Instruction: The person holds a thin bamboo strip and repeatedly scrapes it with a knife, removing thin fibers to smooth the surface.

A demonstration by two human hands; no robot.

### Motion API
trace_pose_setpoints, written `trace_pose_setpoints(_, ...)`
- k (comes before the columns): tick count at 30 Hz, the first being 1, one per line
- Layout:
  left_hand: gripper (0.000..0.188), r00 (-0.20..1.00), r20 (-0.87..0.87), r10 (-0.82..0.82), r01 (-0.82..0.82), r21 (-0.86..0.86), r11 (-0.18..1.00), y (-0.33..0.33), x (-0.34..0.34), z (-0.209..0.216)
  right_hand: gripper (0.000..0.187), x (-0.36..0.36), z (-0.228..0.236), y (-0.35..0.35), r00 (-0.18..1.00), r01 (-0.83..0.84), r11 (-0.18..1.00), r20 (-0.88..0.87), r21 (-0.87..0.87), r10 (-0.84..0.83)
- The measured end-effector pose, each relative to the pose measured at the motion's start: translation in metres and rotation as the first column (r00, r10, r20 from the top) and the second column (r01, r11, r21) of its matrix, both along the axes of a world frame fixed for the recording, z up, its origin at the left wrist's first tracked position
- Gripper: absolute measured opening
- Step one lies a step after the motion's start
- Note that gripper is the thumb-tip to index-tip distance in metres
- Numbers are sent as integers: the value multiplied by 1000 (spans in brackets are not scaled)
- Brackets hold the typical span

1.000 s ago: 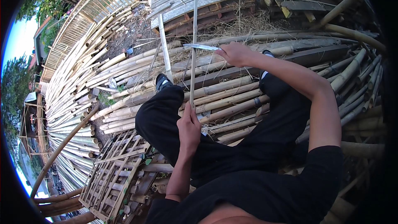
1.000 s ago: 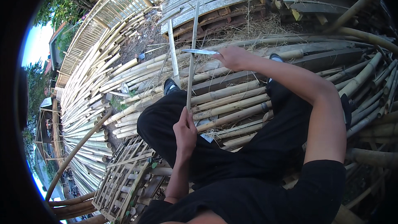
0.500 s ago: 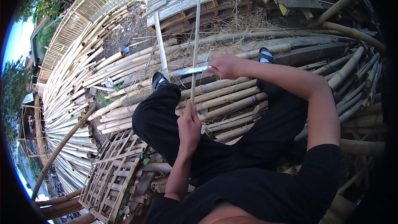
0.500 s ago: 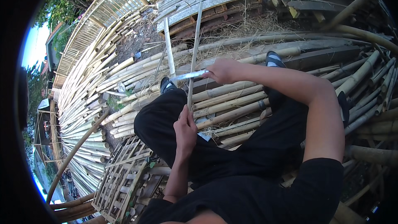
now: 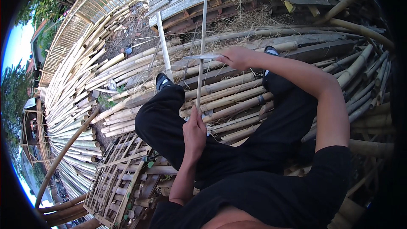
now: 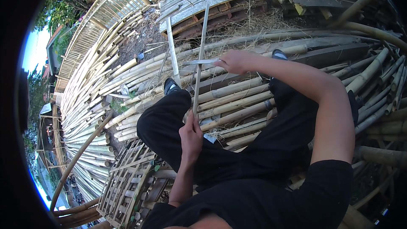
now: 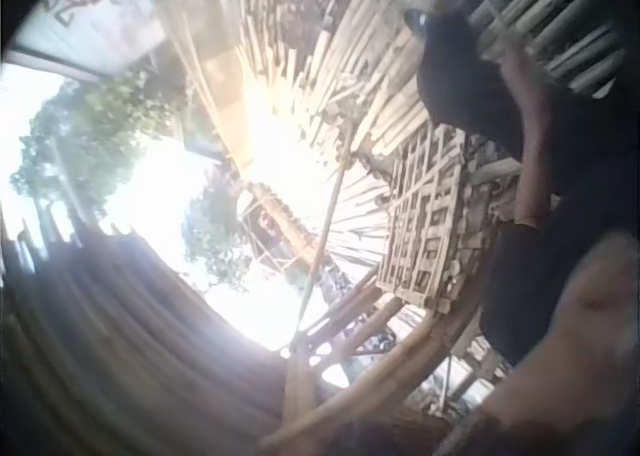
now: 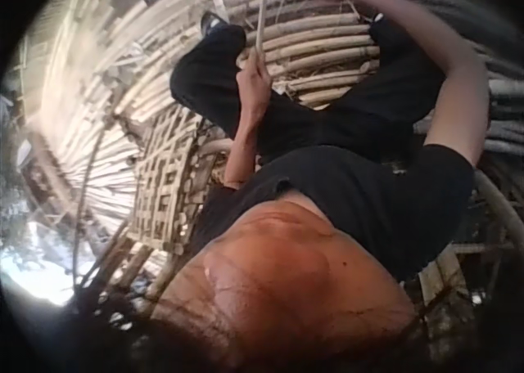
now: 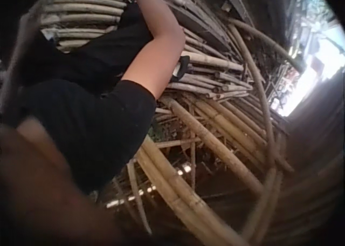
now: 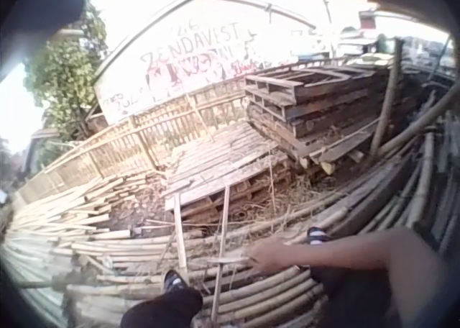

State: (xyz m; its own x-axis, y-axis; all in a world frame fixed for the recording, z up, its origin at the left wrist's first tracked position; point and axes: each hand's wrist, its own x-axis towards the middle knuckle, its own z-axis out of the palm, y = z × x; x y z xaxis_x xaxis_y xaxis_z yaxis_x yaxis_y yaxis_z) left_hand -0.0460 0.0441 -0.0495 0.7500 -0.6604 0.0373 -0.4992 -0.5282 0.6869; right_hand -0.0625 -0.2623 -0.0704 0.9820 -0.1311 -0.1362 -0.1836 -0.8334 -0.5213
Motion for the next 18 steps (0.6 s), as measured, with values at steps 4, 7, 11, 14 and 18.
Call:
trace_pose_setpoints(4,28,1000,7,-24,24,-17,1000,-4,-4,0,55,8,-26,-45,992,111,993,47,46,-114)
trace_pose_setpoints(7,25,1000,-3,22,-22,20,1000,-2,1,2,55,2,-2,-25,991,131,990,17,54,-132)
trace_pose_setpoints(11,28,1000,10,14,-14,-2,1000,2,-1,2,55,-3,-2,-1,993,-113,993,32,-31,114)
trace_pose_setpoints(14,28,1000,30,6,-5,-22,1000,8,-6,0,54,7,-13,-56,986,162,987,-44,-2,-162)
trace_pose_setpoints(18,28,998,56,-5,8,-39,999,3,-4,0,57,3,-16,-19,1000,11,999,13,44,-11)
